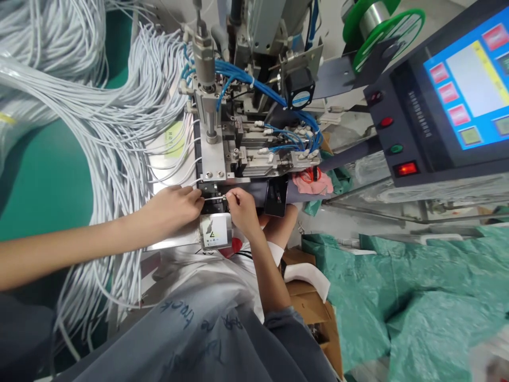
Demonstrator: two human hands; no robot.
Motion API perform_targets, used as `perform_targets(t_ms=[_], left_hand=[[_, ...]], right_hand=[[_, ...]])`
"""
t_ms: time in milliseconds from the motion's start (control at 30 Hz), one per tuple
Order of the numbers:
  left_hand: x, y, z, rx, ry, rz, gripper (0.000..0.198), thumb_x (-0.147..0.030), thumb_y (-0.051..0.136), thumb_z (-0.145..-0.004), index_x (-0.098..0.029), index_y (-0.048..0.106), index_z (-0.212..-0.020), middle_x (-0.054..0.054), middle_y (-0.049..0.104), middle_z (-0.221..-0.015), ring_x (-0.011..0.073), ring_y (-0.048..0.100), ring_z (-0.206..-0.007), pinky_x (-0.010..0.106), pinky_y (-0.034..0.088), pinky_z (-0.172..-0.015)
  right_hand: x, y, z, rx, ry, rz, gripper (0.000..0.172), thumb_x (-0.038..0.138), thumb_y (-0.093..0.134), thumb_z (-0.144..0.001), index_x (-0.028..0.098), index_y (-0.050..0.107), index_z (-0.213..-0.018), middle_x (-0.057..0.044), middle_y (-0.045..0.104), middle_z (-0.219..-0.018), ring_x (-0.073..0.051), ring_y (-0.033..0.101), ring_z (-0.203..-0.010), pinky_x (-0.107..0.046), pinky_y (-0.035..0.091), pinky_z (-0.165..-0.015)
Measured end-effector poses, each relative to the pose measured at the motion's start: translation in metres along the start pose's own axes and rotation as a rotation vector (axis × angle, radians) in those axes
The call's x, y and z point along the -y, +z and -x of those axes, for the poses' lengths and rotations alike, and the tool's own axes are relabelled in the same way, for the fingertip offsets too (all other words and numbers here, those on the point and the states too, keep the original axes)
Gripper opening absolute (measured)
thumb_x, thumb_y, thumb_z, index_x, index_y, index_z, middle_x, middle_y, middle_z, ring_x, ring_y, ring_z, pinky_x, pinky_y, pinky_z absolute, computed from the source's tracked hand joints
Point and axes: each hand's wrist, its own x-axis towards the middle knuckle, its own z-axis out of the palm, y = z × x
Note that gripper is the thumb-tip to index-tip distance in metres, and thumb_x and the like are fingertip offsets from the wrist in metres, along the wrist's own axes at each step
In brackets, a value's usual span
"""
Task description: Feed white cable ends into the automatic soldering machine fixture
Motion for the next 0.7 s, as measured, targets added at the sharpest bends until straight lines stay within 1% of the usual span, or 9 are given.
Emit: perform_targets(t_ms=[67, 200, 333, 400, 433, 500, 600, 667, 700], left_hand=[[0.0, 0.0, 0.003, -0.009, -0.027, 0.014, 0.017, -0.003, 0.047, -0.077, -0.009, 0.062, -0.073, 0.008, 0.055, -0.071, 0.02, 0.056, -0.061, 0.029, 0.035, -0.047], [0.002, -0.002, 0.003, -0.023, -0.037, 0.036, 0.015, -0.004, 0.049, -0.076, -0.01, 0.063, -0.073, 0.009, 0.057, -0.075, 0.0187, 0.057, -0.06, 0.027, 0.03, -0.042], [-0.001, -0.005, 0.003, -0.008, -0.02, 0.054, 0.018, -0.002, 0.048, -0.074, -0.01, 0.063, -0.07, 0.009, 0.06, -0.075, 0.0174, 0.058, -0.055, 0.027, 0.027, -0.04], [-0.003, -0.004, 0.004, -0.006, -0.022, 0.068, 0.02, -0.001, 0.046, -0.074, -0.01, 0.063, -0.068, 0.009, 0.06, -0.072, 0.0172, 0.058, -0.053, 0.027, 0.027, -0.04], [-0.003, -0.004, 0.005, -0.015, -0.023, 0.077, 0.021, 0.0, 0.045, -0.074, -0.01, 0.063, -0.068, 0.009, 0.061, -0.07, 0.0171, 0.059, -0.053, 0.026, 0.028, -0.04], [-0.002, -0.003, 0.005, -0.04, -0.029, 0.099, 0.022, 0.0, 0.044, -0.075, -0.01, 0.063, -0.07, 0.01, 0.061, -0.068, 0.0177, 0.06, -0.054, 0.026, 0.03, -0.042], [0.004, -0.002, 0.005, -0.075, -0.08, 0.125, 0.023, 0.0, 0.044, -0.077, -0.009, 0.065, -0.078, 0.012, 0.063, -0.069, 0.0208, 0.062, -0.058, 0.027, 0.034, -0.046], [0.011, -0.002, 0.003, -0.08, -0.153, 0.116, 0.025, 0.0, 0.042, -0.078, -0.006, 0.065, -0.086, 0.015, 0.065, -0.073, 0.0233, 0.063, -0.061, 0.029, 0.035, -0.048], [0.015, -0.002, 0.001, -0.075, -0.183, 0.107, 0.026, 0.0, 0.041, -0.079, -0.005, 0.065, -0.089, 0.016, 0.065, -0.074, 0.0243, 0.063, -0.063, 0.03, 0.036, -0.049]], right_hand=[[0.003, -0.002, 0.002, -0.042, -0.016, 0.097, 0.023, 0.033, 0.047, -0.083, 0.02, 0.047, -0.064, 0.004, 0.044, -0.055, -0.011, 0.039, -0.052, -0.024, 0.031, -0.051], [0.005, -0.003, 0.005, -0.163, -0.006, 0.165, 0.022, 0.032, 0.042, -0.085, 0.02, 0.049, -0.068, 0.002, 0.047, -0.06, -0.012, 0.043, -0.057, -0.024, 0.033, -0.054], [0.0, 0.002, 0.001, -0.011, -0.005, 0.069, 0.026, 0.035, 0.042, -0.085, 0.02, 0.045, -0.064, 0.004, 0.043, -0.055, -0.012, 0.041, -0.053, -0.024, 0.032, -0.052], [-0.002, 0.001, -0.003, -0.007, -0.028, 0.068, 0.026, 0.034, 0.041, -0.085, 0.021, 0.042, -0.062, 0.005, 0.04, -0.054, -0.011, 0.038, -0.052, -0.024, 0.031, -0.052], [-0.001, 0.0, -0.004, -0.054, -0.044, 0.096, 0.025, 0.033, 0.041, -0.084, 0.021, 0.042, -0.062, 0.005, 0.039, -0.054, -0.011, 0.037, -0.053, -0.024, 0.03, -0.052], [0.004, -0.004, 0.0, -0.219, -0.084, 0.177, 0.026, 0.03, 0.042, -0.084, 0.021, 0.04, -0.06, 0.004, 0.039, -0.056, -0.012, 0.036, -0.055, -0.024, 0.029, -0.053], [0.021, -0.002, 0.023, -0.453, -0.15, 0.224, 0.026, 0.029, 0.041, -0.085, 0.021, 0.041, -0.061, 0.003, 0.041, -0.058, -0.012, 0.037, -0.057, -0.025, 0.031, -0.054], [0.031, 0.012, 0.047, -0.475, -0.213, 0.218, 0.023, 0.029, 0.042, -0.086, 0.021, 0.048, -0.065, 0.002, 0.047, -0.06, -0.014, 0.042, -0.058, -0.026, 0.034, -0.056], [0.035, 0.023, 0.06, -0.421, -0.253, 0.22, 0.021, 0.029, 0.044, -0.086, 0.021, 0.052, -0.067, 0.001, 0.052, -0.062, -0.015, 0.046, -0.059, -0.026, 0.036, -0.058]])
